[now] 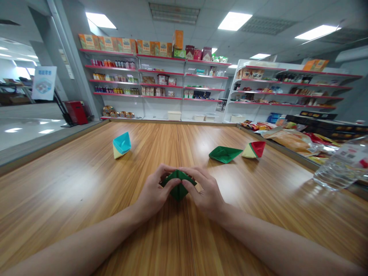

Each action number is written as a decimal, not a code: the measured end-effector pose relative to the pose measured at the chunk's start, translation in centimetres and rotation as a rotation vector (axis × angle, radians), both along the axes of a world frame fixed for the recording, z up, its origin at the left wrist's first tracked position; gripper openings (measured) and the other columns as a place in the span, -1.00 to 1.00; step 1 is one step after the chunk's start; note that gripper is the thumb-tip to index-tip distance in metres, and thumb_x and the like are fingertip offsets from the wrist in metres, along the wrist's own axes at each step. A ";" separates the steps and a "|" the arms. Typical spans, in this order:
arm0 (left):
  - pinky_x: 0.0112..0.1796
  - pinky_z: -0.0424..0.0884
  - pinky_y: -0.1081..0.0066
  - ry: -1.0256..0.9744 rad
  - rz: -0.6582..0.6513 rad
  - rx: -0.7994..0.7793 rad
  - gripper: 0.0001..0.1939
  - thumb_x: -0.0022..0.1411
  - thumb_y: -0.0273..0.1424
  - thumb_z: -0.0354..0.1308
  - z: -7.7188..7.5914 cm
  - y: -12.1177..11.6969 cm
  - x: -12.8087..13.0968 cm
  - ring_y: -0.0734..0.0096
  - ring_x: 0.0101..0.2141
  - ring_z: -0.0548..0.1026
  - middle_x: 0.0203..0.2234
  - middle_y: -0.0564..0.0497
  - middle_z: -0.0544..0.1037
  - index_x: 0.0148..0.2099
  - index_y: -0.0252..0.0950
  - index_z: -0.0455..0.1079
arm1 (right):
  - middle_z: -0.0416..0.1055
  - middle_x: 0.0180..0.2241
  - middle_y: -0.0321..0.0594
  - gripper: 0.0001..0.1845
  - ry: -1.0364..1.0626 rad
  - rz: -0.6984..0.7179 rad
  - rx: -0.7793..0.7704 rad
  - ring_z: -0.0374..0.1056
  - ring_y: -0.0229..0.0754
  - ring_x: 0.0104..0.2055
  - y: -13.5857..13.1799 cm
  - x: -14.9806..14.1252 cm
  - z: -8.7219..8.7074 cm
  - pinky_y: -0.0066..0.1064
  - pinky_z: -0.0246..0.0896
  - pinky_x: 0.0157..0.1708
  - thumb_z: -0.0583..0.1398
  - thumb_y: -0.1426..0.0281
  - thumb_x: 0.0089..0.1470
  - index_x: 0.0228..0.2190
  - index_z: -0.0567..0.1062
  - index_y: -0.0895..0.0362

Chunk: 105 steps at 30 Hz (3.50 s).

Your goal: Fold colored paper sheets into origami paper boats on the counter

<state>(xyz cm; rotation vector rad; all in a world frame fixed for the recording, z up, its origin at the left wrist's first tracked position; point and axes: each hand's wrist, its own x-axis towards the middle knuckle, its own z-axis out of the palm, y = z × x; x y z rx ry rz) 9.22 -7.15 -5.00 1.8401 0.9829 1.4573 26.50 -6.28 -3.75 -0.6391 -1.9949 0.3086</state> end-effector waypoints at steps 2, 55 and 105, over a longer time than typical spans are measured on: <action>-0.29 0.38 0.43 0.011 0.019 0.034 -0.89 0.23 -0.38 0.11 0.1 0.0 -0.1 0.43 -0.30 0.45 -0.34 0.05 0.46 -0.18 -0.24 0.31 | 0.40 -0.18 -0.20 -0.65 0.003 0.004 -0.005 0.33 -0.20 -0.13 0.0 0.0 0.1 -0.33 0.28 -0.13 0.11 0.50 0.14 -0.03 0.38 0.04; -0.28 0.36 0.43 -0.104 0.050 -0.190 -0.78 0.22 -0.26 0.07 1.1 0.5 -0.4 0.34 -0.31 0.48 -0.36 -0.02 0.54 -0.24 -0.30 0.43 | 0.39 -0.27 -0.14 -0.85 0.022 -0.108 -0.300 0.34 -0.21 -0.35 0.5 0.2 -0.8 -0.36 0.26 -0.36 0.08 0.40 0.13 -0.22 0.24 0.13; -0.30 0.44 0.37 -0.648 -0.243 -0.505 -0.73 0.14 -0.31 0.22 0.7 1.0 0.0 0.35 -0.33 0.51 -0.33 -0.05 0.51 -0.17 -0.30 0.27 | 0.45 -0.10 -0.06 -0.80 0.383 0.131 -0.614 0.34 -0.07 -0.01 2.2 0.5 -1.5 -0.22 0.29 -0.10 0.14 0.23 0.13 -0.35 0.27 0.10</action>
